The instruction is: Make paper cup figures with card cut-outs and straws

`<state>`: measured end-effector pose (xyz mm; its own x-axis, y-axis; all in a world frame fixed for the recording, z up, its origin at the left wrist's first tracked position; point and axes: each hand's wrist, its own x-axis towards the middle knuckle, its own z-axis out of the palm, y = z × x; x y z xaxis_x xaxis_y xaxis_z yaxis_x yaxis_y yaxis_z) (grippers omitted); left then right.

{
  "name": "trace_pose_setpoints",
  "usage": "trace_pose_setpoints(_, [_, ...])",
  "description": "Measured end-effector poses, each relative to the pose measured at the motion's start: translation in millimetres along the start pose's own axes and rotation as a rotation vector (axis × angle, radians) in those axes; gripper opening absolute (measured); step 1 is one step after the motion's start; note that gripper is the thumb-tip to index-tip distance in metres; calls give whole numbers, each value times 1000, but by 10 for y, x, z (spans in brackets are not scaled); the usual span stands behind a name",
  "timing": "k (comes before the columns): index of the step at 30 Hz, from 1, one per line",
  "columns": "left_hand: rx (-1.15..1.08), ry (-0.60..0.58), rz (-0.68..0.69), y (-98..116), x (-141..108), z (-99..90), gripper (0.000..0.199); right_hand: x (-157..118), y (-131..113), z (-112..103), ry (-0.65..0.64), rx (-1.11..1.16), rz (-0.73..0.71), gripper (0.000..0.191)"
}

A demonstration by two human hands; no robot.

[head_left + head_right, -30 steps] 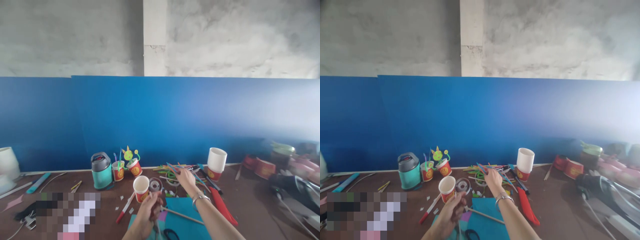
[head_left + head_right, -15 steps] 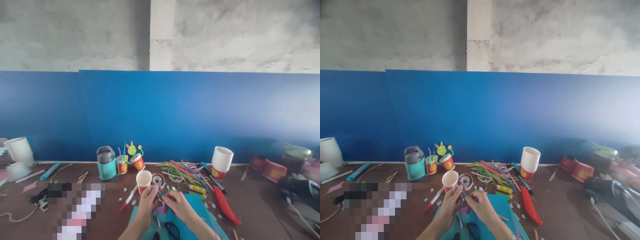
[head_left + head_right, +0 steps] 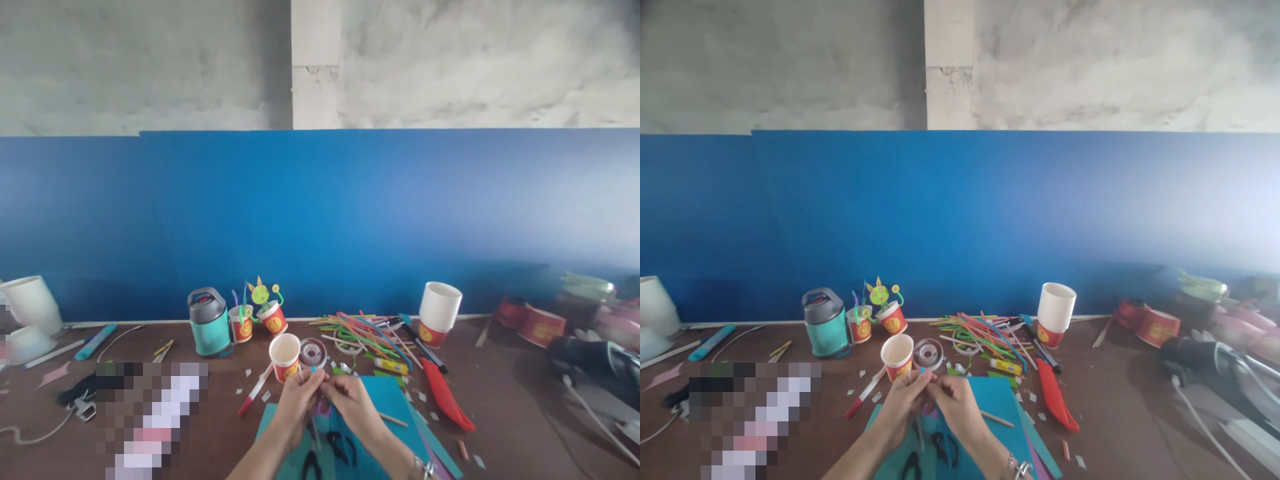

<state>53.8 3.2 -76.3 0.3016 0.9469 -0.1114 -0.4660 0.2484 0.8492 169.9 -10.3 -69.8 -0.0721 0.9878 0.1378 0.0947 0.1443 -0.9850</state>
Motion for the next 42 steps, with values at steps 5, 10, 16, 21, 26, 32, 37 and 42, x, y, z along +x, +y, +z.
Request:
trace_pose_setpoints(5, [-26,55,24,80,-32,22,45,11,-30,-51,-76,72,65,43])
trace_pose_setpoints(10, [46,88,19,117,-38,7,50,2,-31,-94,-149,89,136,40])
trace_pose_setpoints(16, [59,67,8,49,-15,12,51,-5,-7,-62,-109,124,126,42])
trace_pose_setpoints(21, [51,72,9,31,-10,20,49,-14,32,-42,-68,164,123,46])
trace_pose_setpoints(26, [42,24,19,49,-38,34,46,-37,37,-24,-38,196,125,48])
trace_pose_setpoints(32, [44,53,24,76,-25,4,45,-38,-27,-52,-106,214,168,45])
trace_pose_setpoints(37, [118,78,95,80,24,-90,47,-5,27,-93,-120,188,219,40])
trace_pose_setpoints(42, [133,20,74,65,13,-90,48,27,72,-86,-81,183,215,42])
